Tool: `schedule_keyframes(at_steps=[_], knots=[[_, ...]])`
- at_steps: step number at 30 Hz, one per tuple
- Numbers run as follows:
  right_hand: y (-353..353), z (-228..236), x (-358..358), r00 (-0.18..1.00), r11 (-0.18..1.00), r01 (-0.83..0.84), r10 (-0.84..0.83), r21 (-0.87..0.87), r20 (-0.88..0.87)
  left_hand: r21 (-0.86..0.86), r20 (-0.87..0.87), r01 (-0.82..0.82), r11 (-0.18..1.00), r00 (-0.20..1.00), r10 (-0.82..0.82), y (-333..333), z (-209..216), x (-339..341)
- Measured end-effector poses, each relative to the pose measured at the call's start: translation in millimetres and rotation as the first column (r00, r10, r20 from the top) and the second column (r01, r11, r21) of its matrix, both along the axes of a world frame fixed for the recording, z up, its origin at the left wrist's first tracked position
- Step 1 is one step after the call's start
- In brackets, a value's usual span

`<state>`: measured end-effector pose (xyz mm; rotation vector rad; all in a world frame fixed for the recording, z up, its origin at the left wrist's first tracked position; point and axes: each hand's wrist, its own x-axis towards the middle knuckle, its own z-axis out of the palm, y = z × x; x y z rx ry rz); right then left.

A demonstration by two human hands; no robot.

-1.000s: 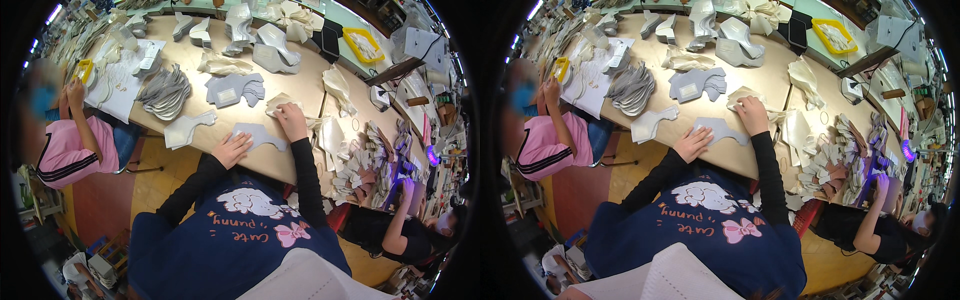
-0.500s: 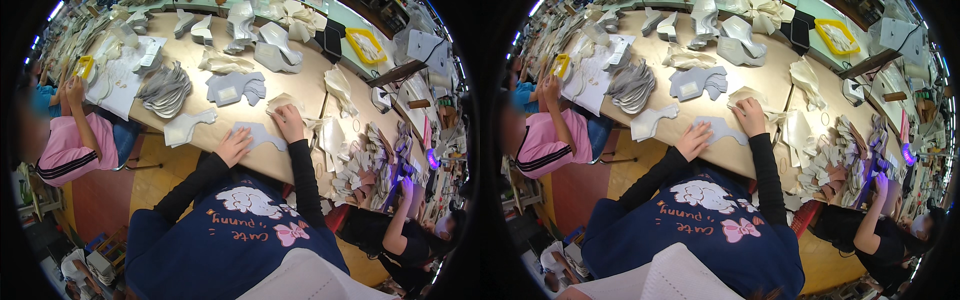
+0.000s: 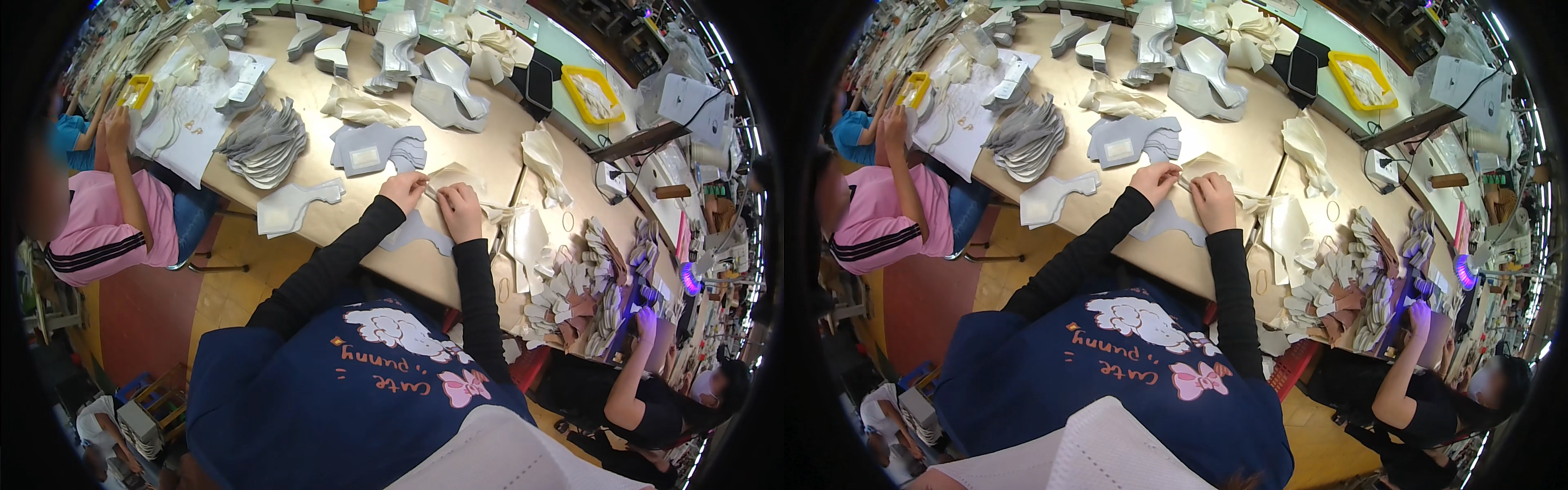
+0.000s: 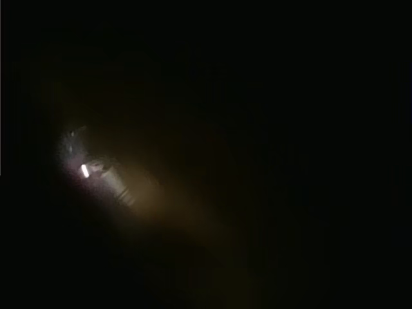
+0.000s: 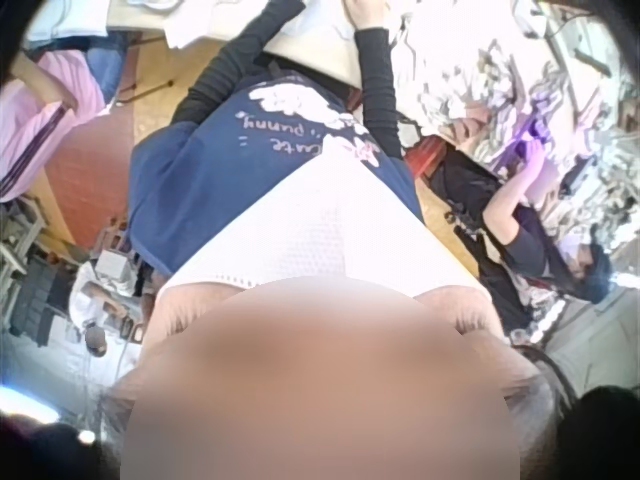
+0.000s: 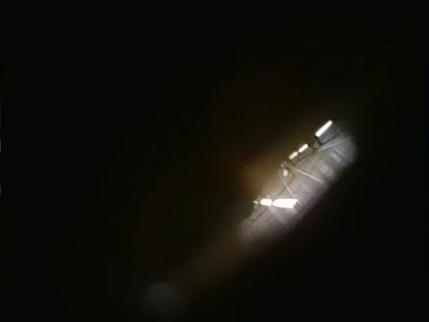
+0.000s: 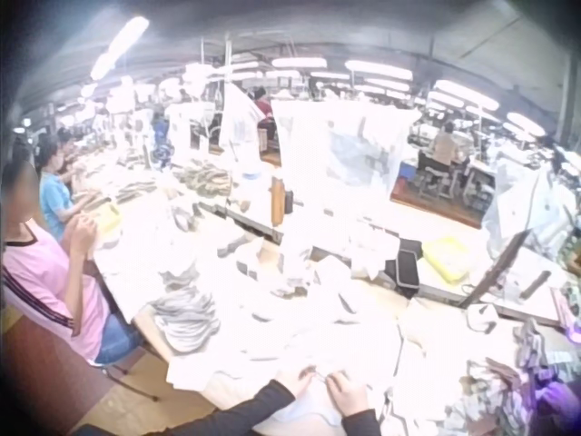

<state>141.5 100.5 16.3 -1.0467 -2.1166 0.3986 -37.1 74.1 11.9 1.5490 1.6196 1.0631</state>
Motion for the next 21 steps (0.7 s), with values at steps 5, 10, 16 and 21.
schedule_keyframes(at_steps=[5,10,16,21], knots=[[-3,-2,-4,0.991,0.992,0.013,-0.03,0.128,0.127,0.016,-0.014,0.029,0.999,0.999,-0.029,1,-8,-2],[-1,-5,-2,0.996,0.996,0.077,-0.079,-0.049,-0.048,0.198,-0.27,0.136,0.971,0.96,-0.079,0,-1,4],[4,-9,16,0.833,0.877,0.001,-0.267,-0.481,-0.485,0.342,-0.618,0.321,0.883,0.785,-0.046,-3,-1,21],[-9,1,36,0.338,0.836,-0.16,-0.453,-0.525,-0.825,0.213,-0.668,0.314,0.925,0.738,-0.096,-3,-6,28]])
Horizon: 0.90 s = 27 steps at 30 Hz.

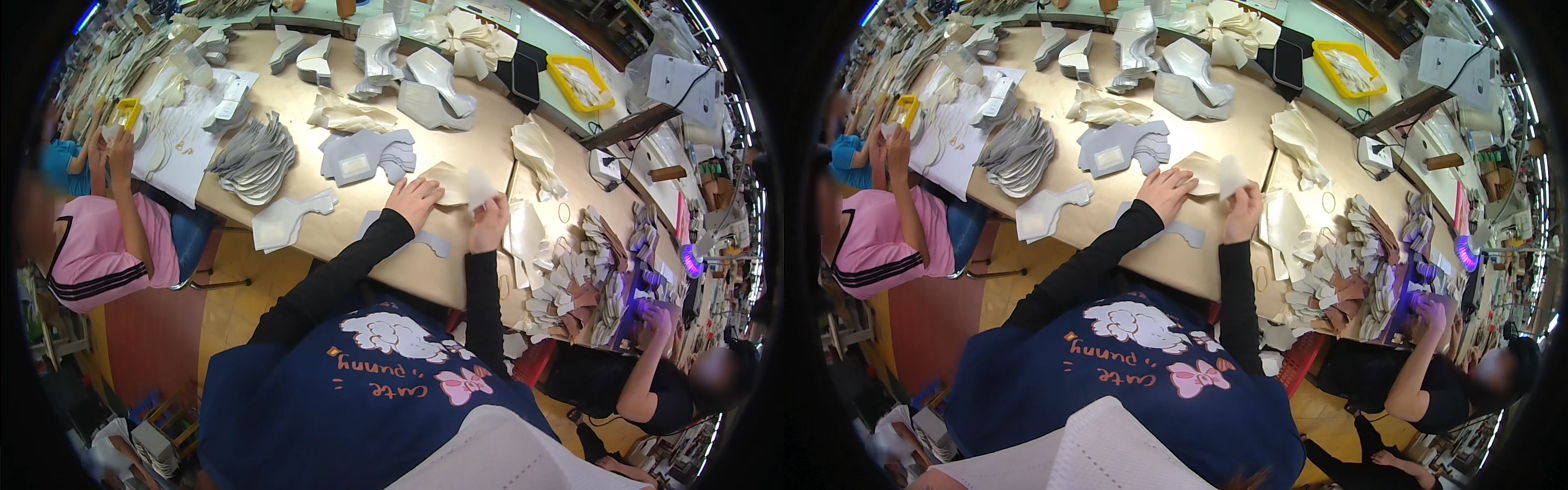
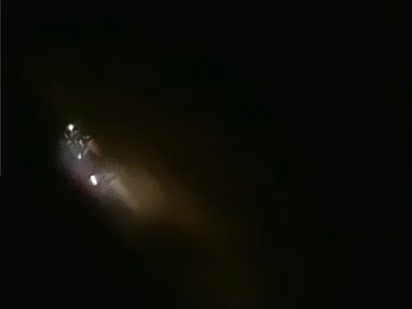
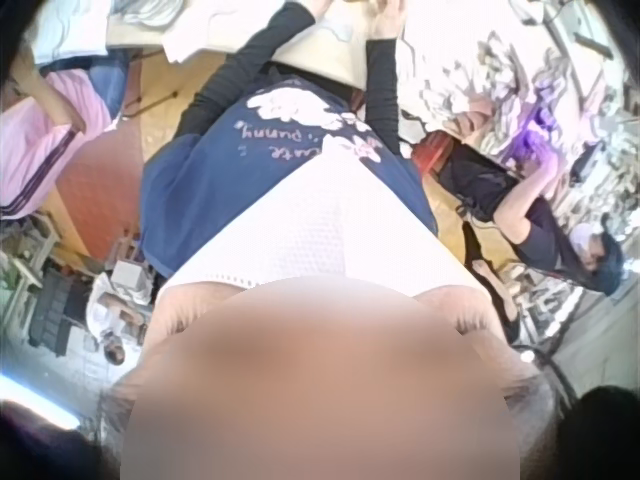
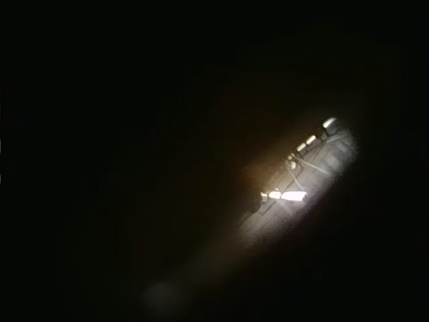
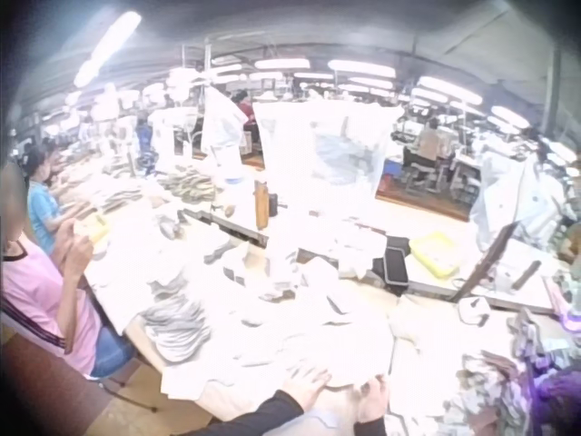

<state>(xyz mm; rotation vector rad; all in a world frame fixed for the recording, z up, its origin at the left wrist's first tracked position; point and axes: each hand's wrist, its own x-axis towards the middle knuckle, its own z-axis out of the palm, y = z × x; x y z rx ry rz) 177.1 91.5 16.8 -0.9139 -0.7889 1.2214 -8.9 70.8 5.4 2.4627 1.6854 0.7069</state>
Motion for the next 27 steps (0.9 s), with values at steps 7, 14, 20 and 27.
schedule_keyframes(at_steps=[7,14,20,27], knots=[[-32,63,73,0.879,0.87,0.472,-0.451,0.145,-0.154,-0.09,-0.004,0.001,0.996,1.0,-0.001,0,6,3],[-81,138,109,0.738,0.705,0.611,-0.672,0.36,0.063,-0.024,0.027,0.037,0.999,0.999,-0.036,5,22,-2],[-98,141,36,0.501,0.949,-0.078,-0.228,0.306,0.835,-0.346,0.852,0.538,0.769,0.523,0.017,-33,73,6],[-89,127,-32,0.364,0.8,-0.576,0.07,0.166,0.929,-0.518,0.837,0.433,0.738,0.436,0.331,-83,70,-46]])
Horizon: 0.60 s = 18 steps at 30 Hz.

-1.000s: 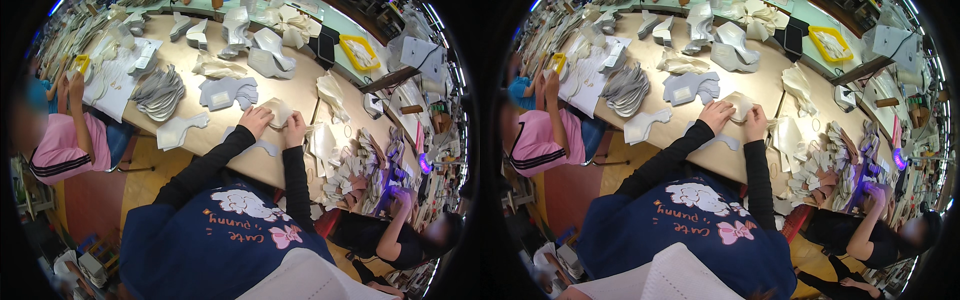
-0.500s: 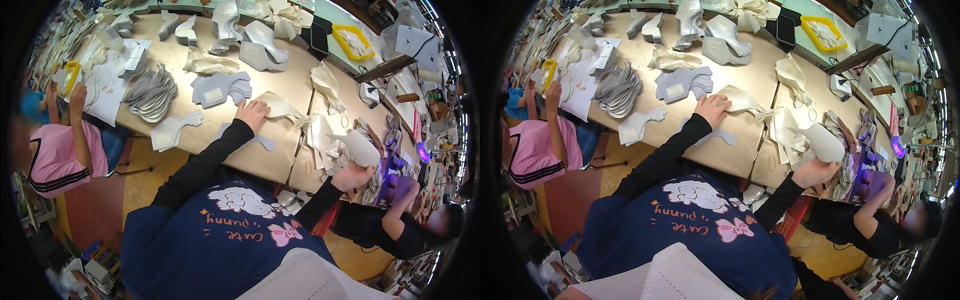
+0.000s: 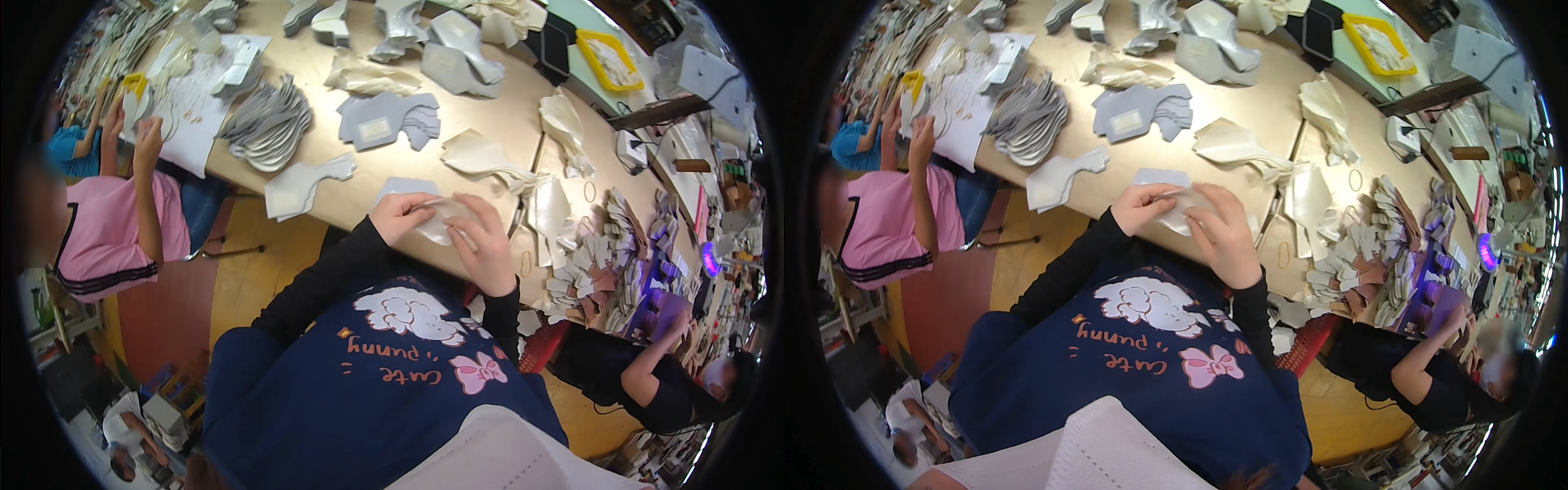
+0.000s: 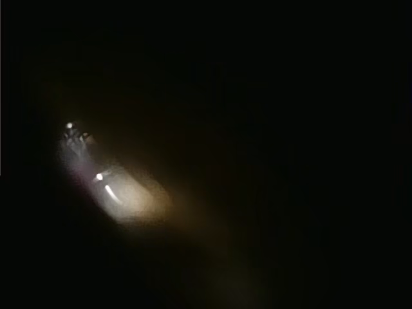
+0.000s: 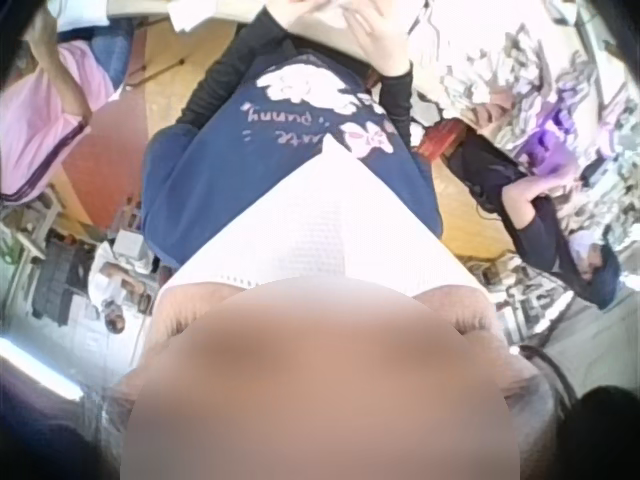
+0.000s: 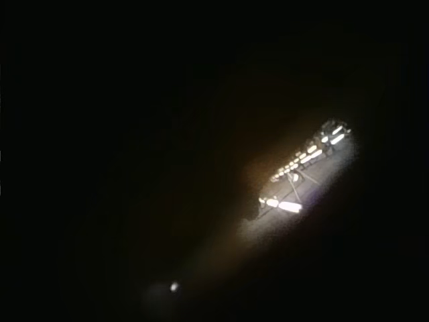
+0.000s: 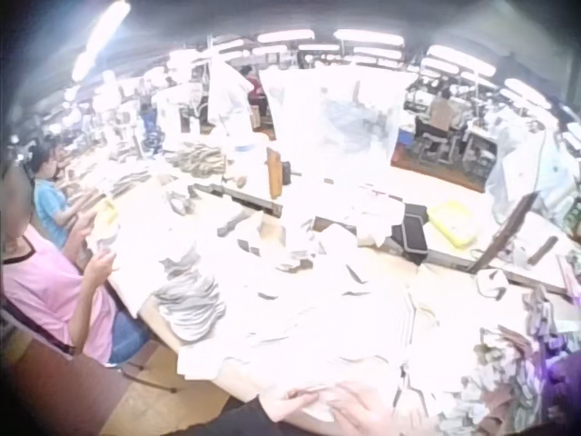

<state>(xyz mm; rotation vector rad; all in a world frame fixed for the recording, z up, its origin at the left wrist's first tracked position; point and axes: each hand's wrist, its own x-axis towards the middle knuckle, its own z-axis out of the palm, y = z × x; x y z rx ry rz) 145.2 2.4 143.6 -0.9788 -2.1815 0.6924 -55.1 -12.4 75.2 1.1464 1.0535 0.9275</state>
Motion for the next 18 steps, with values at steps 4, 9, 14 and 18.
schedule_keyframes(at_steps=[4,9,14,18], knots=[[5,-13,-6,0.998,0.985,-0.035,0.026,-0.168,-0.053,-0.119,0.106,0.093,0.989,0.991,-0.08,-29,-6,-27],[17,-41,-9,0.971,0.665,-0.237,0.129,-0.709,-0.203,-0.155,0.059,0.077,0.985,0.996,-0.069,-38,-11,-45],[20,-67,-20,0.982,0.572,-0.169,0.031,-0.803,-0.186,-0.127,-0.184,-0.143,0.982,0.976,0.118,-42,-32,-60],[34,-76,-29,0.989,0.64,-0.098,-0.024,-0.762,-0.148,-0.003,-0.366,-0.369,0.929,0.865,0.343,-36,-51,-89]])
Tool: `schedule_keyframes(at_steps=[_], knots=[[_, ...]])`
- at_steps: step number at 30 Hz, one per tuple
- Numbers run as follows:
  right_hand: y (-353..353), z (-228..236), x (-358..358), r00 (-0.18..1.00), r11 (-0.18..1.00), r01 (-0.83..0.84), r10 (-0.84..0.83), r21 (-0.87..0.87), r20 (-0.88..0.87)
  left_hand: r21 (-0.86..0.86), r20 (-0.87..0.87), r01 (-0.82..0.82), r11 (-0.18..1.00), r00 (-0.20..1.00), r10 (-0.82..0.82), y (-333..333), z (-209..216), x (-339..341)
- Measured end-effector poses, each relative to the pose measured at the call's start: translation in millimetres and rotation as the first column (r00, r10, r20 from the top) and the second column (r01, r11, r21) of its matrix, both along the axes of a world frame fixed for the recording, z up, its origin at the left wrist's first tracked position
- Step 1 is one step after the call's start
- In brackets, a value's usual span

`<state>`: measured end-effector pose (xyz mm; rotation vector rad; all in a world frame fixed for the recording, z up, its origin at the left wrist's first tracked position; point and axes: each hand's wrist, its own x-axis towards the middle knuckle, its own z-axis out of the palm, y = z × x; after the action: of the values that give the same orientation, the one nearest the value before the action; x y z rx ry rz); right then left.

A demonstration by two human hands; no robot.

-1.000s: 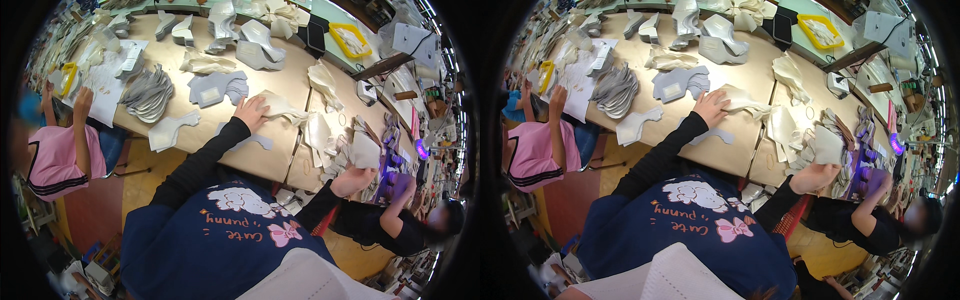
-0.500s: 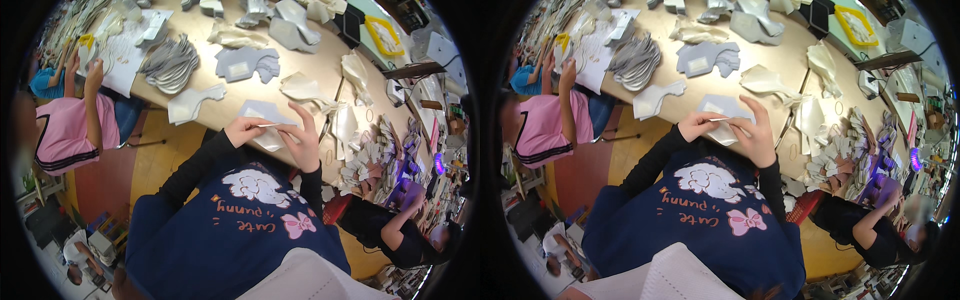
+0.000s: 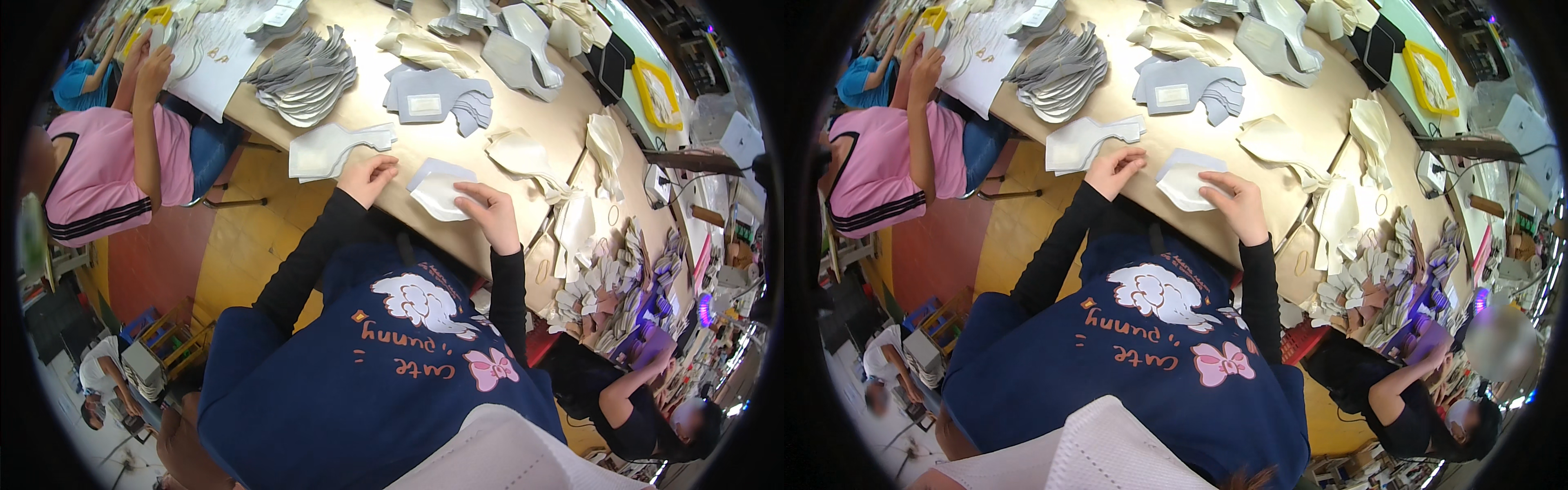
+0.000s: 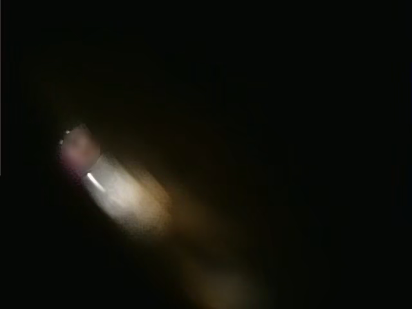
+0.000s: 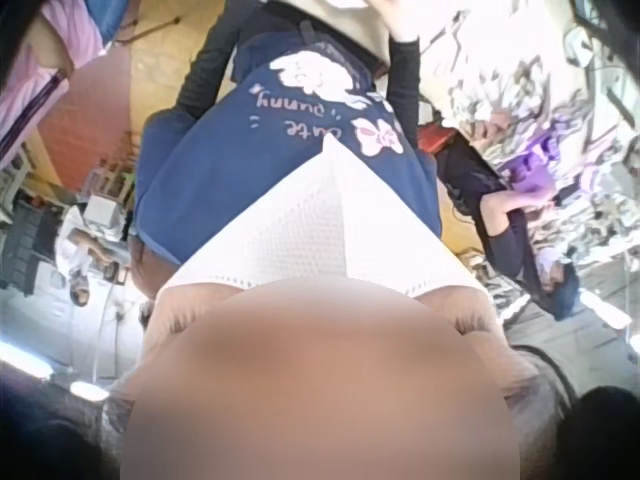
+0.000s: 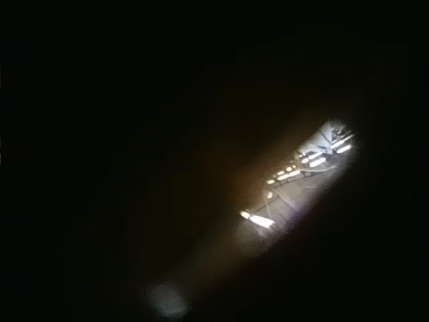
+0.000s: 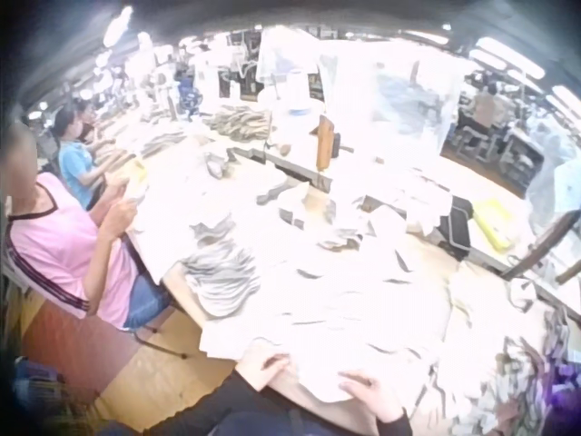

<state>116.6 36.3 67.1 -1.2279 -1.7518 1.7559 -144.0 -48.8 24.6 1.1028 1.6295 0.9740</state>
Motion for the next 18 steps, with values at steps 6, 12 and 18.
schedule_keyframes(at_steps=[6,12,18], knots=[[13,-10,-13,0.999,0.994,-0.032,0.028,0.101,0.039,0.002,-0.056,-0.039,0.999,0.998,0.039,-3,-7,3],[13,-18,-15,0.999,0.997,-0.04,0.038,0.069,0.034,0.069,-0.113,-0.055,0.996,0.992,0.063,-3,-4,11],[14,-16,-15,0.999,0.998,-0.03,0.029,0.051,0.015,0.075,-0.157,-0.033,0.997,0.987,0.045,-1,-3,15]])
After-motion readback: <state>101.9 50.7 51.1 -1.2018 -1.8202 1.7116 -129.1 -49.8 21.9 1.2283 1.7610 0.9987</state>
